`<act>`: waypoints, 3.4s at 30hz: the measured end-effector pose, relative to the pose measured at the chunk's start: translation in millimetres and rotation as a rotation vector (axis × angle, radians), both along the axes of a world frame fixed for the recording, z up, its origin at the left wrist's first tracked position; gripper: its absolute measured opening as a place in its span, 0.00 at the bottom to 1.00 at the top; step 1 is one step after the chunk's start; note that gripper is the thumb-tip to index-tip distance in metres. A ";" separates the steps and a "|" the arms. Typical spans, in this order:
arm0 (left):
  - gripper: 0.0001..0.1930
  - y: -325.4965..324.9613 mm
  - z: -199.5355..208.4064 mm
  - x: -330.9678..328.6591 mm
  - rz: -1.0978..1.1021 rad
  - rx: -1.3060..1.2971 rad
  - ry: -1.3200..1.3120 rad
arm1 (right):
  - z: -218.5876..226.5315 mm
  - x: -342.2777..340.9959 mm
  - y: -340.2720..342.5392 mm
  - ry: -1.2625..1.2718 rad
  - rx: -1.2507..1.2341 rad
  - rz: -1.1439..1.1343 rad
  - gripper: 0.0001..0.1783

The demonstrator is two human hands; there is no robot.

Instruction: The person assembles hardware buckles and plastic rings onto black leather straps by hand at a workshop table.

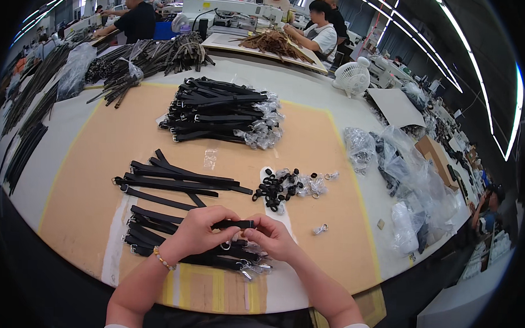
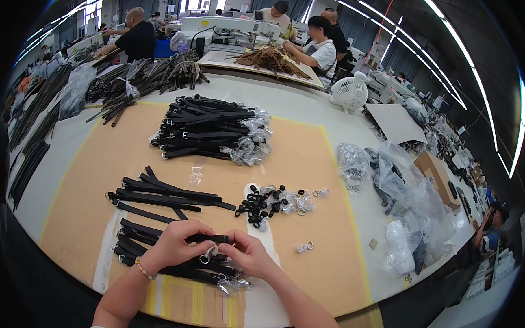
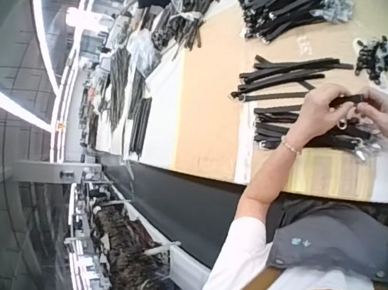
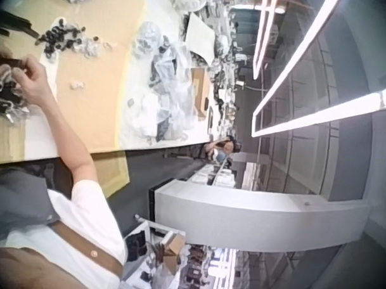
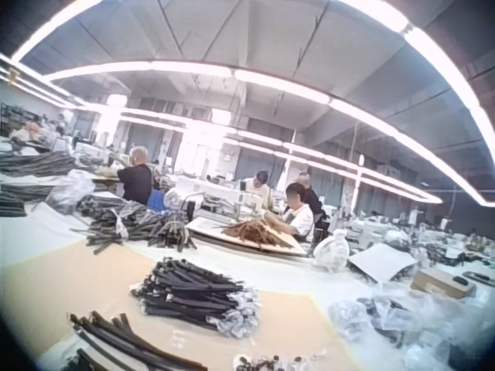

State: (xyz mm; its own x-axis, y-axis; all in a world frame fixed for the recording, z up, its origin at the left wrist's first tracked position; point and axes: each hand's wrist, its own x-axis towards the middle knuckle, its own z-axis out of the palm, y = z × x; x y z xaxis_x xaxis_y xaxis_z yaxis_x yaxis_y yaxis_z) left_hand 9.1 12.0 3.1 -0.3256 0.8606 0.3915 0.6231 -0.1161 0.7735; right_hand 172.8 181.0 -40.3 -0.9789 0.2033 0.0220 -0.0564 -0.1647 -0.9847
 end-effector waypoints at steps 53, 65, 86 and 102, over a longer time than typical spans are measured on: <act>0.12 -3.9 -10.0 12.3 -0.183 -0.012 -0.539 | 20.0 -3.6 -24.2 0.068 -0.185 0.121 0.48; 0.09 1.0 13.5 10.6 -0.108 0.047 -0.318 | 4.4 0.5 -1.8 0.158 -0.582 0.136 0.12; 0.13 3.1 7.4 20.7 -0.109 -0.034 -0.050 | 29.6 5.9 -14.7 -0.229 0.017 -0.071 0.08; 0.12 0.8 7.6 9.9 -0.175 -0.215 -0.174 | 22.7 5.0 -5.5 -0.282 -0.144 0.048 0.14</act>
